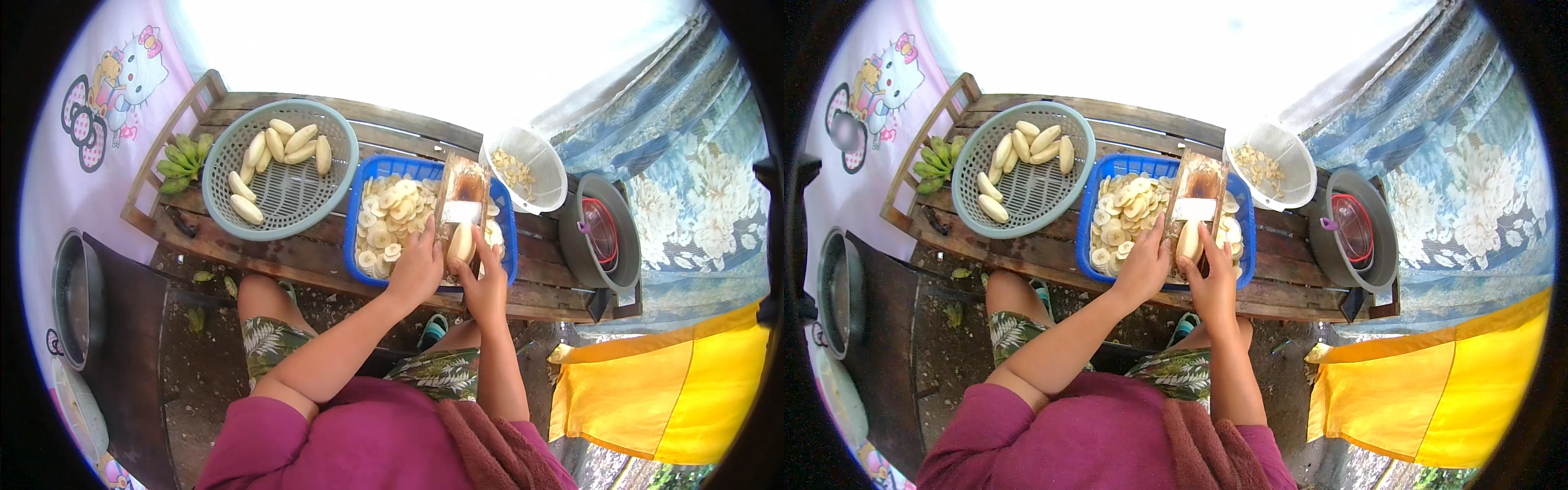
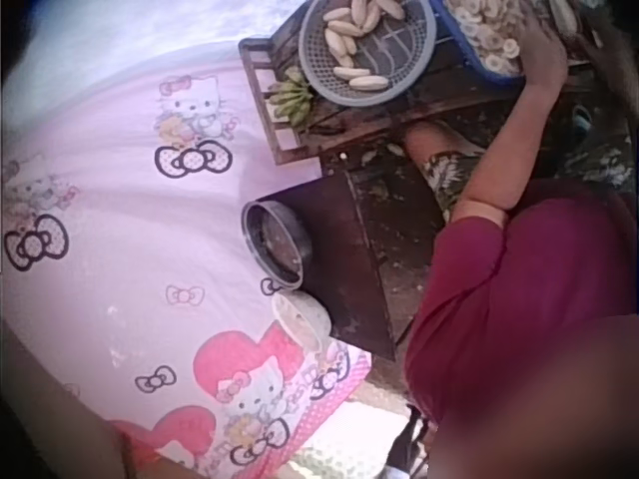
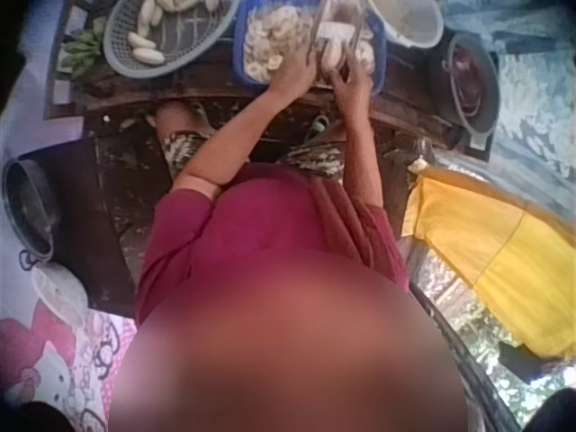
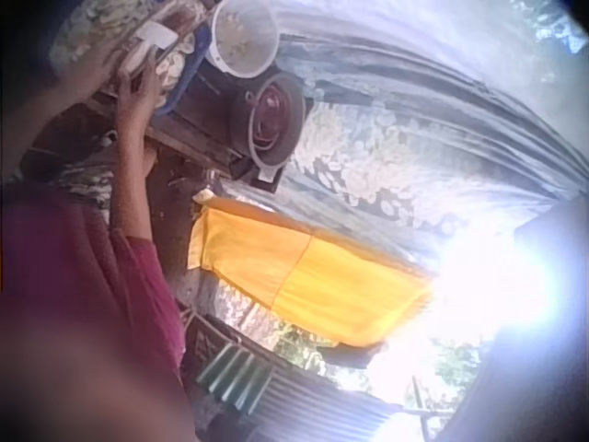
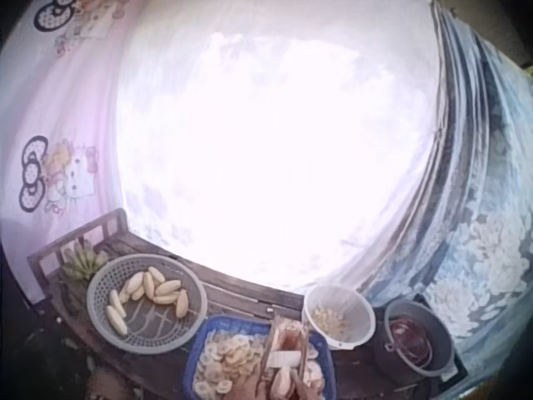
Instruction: The person sits at a low wooden table and repeatedly slices peeled bananas using a manual slicer, collecting the slices in a blue basket. They pick up bananas from a green basket, slice them, and place the slices into the basket, continuing the process throughout the clip.
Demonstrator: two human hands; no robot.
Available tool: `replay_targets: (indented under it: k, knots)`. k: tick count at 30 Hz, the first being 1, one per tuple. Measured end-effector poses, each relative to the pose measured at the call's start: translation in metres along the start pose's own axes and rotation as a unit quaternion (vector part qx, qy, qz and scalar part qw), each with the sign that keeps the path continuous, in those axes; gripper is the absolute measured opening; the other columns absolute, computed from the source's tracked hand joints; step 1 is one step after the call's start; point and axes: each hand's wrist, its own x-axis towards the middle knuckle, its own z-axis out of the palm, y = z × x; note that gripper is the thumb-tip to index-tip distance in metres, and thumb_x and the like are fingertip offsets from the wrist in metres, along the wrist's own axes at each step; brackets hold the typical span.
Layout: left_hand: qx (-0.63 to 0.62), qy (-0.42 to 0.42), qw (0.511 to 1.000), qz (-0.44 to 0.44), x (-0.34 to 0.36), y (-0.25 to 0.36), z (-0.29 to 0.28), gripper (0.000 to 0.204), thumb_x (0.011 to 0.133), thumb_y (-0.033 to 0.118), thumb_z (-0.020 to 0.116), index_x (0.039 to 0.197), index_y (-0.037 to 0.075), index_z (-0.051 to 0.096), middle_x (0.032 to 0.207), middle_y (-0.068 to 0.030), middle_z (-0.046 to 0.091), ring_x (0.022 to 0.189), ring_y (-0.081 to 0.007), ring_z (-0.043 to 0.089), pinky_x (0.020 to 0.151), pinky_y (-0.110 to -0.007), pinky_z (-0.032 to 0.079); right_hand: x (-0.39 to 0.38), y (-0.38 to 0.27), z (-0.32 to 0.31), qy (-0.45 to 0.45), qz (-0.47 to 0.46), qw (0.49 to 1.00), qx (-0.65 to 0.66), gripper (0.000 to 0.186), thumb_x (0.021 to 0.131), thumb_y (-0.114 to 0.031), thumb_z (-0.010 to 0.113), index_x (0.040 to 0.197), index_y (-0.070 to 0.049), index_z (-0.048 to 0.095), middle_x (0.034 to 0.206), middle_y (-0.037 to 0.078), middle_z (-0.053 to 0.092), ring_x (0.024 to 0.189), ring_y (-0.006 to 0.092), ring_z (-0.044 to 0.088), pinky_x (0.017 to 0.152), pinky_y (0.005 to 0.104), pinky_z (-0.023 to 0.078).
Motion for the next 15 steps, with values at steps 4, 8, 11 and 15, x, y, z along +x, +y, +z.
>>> replay_targets:
  k: [4, 8, 11, 15]
  knots:
    - [0.001, 0.005, 1.0, 0.001, 0.0, 0.0, 0.0, 0.056, 0.097, 0.014, 0.045, 0.147, -0.006, 0.031, 0.117, -0.0329, 0.052, 0.104, -0.0462, 0.056, 0.091, -0.047, 0.047, 0.071, 0.029, 0.02, 0.077, 0.027, 0.995, 0.058, 0.058, 0.084, -0.011, 0.072, 0.139, -0.006, 0.052, 0.122, 0.022, 0.063, 0.115, 0.0365, 0.059, 0.115, 0.0483, 0.027]
    - [0.024, 0.016, 1.0, 0.008, 0.001, 0.004, -0.001, 0.055, 0.097, 0.014, 0.045, 0.147, -0.006, 0.033, 0.117, -0.0335, 0.053, 0.103, -0.0471, 0.056, 0.09, -0.048, 0.048, 0.118, 0.05, 0.024, 0.06, 0.073, 0.996, -0.001, 0.06, 0.082, -0.014, 0.074, 0.137, -0.007, 0.054, 0.095, 0.016, 0.066, 0.094, 0.0326, 0.06, 0.107, 0.0452, 0.034]
    - [0.006, 0.013, 1.0, 0.007, 0.0, 0.003, 0.0, 0.055, 0.097, 0.015, 0.045, 0.147, -0.006, 0.032, 0.117, -0.033, 0.053, 0.104, -0.0471, 0.056, 0.091, -0.048, 0.047, 0.071, 0.032, 0.012, 0.078, -0.011, 0.994, -0.069, 0.061, 0.08, -0.015, 0.076, 0.136, -0.009, 0.056, 0.088, 0.012, 0.063, 0.09, 0.0294, 0.058, 0.102, 0.0434, 0.036]
    - [0.006, 0.001, 1.0, -0.007, -0.001, -0.002, 0.002, 0.056, 0.097, 0.015, 0.045, 0.147, -0.006, 0.031, 0.115, -0.0314, 0.053, 0.103, -0.047, 0.057, 0.09, -0.049, 0.047, -0.008, 0.008, 0.0, 0.059, -0.026, 0.995, -0.073, 0.06, 0.078, -0.016, 0.078, 0.134, -0.009, 0.059, 0.098, 0.011, 0.065, 0.097, 0.0298, 0.057, 0.096, 0.0436, 0.038]
